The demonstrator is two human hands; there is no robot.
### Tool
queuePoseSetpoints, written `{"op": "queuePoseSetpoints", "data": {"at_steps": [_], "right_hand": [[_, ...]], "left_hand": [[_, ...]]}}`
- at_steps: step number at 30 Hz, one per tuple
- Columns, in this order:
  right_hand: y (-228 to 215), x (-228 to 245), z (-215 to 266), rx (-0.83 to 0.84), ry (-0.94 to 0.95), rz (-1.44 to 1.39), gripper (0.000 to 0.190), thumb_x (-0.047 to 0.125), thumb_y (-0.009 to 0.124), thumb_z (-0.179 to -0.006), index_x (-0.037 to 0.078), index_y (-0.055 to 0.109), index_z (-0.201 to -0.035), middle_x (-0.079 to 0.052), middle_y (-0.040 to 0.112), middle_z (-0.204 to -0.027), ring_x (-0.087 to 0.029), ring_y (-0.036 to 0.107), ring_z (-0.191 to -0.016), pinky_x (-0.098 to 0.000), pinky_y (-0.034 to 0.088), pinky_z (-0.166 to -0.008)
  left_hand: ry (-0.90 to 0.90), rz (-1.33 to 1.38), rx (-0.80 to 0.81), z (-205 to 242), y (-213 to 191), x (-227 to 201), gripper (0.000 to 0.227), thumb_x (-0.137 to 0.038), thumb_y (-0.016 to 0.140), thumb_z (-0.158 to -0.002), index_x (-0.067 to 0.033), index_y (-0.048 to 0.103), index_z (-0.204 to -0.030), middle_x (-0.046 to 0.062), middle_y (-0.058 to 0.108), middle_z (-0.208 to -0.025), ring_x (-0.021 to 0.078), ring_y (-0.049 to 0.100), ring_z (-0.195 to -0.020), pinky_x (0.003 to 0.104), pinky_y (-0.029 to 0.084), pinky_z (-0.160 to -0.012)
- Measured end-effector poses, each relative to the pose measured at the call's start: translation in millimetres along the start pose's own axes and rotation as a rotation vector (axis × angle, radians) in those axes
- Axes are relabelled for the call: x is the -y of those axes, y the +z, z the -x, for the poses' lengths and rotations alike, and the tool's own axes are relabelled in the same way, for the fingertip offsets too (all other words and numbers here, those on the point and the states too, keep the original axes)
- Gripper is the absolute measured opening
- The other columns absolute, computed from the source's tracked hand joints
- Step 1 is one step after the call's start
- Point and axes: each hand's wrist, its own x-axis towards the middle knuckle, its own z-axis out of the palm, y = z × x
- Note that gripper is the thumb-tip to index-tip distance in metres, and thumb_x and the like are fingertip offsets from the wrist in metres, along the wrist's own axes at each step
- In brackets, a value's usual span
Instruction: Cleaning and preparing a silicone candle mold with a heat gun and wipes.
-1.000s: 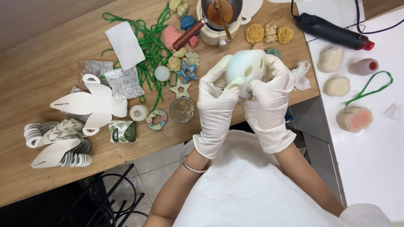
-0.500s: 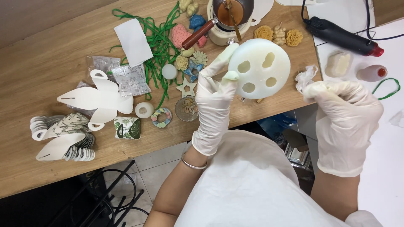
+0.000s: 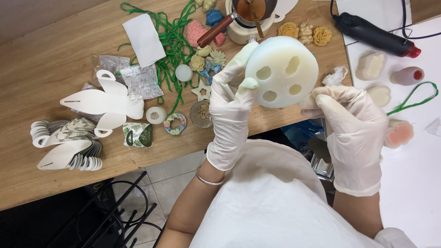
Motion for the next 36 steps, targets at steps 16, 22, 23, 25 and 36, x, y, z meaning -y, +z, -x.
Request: {"op": "queuePoseSetpoints", "data": {"at_steps": [16,22,23,25,36], "right_hand": [[-16,-45,-18,0.168,0.083,0.398,0.025,0.008,0.070,-0.096,-0.007,0.067,-0.117,-0.010,0.074,-0.102,-0.011,0.068,-0.086,-0.0251,0.056,-0.077],[-58,-43,-82,0.229,0.274,0.705,0.030,0.022,0.075,-0.094,0.007,0.076,-0.119,-0.006,0.075,-0.107,-0.013,0.061,-0.086,-0.0300,0.050,-0.073],[-83,-61,-112,0.233,0.270,0.710,0.030,0.022,0.075,-0.094,0.007,0.076,-0.119,-0.006,0.075,-0.107,-0.013,0.061,-0.086,-0.0300,0.050,-0.073],[-132,-99,-175,-0.104,-0.175,1.315,0.039,0.033,0.078,-0.093,0.012,0.072,-0.125,-0.011,0.069,-0.119,-0.026,0.066,-0.106,-0.0399,0.053,-0.090],[-178,-164,-332,0.282,-0.371,1.592,0.081,0.060,0.087,-0.078,0.008,0.063,-0.135,-0.027,0.065,-0.116,-0.043,0.064,-0.105,-0.0536,0.052,-0.088]], "left_hand": [[-0.278,0.174,0.389,-9,-6,-1,0.060,-0.006,0.074,-0.090,-0.0065,0.047,-0.143,0.001,0.056,-0.143,0.0089,0.056,-0.128,0.025,0.046,-0.111],[-0.700,0.041,0.132,13,-26,52,0.051,-0.040,0.068,-0.096,-0.0006,0.065,-0.129,0.005,0.069,-0.112,0.0148,0.066,-0.098,0.031,0.056,-0.083],[-0.696,0.047,0.128,11,-26,52,0.051,-0.040,0.068,-0.096,-0.0006,0.065,-0.129,0.005,0.069,-0.112,0.0148,0.066,-0.098,0.031,0.056,-0.083],[-0.838,0.111,-0.072,10,-26,53,0.058,-0.050,0.062,-0.094,-0.0040,0.062,-0.130,0.007,0.070,-0.113,0.0182,0.070,-0.098,0.035,0.059,-0.079],[-0.793,0.146,-0.398,17,-22,121,0.064,-0.058,0.056,-0.092,-0.0124,0.057,-0.137,0.007,0.065,-0.124,0.0204,0.070,-0.104,0.040,0.062,-0.079]]}}
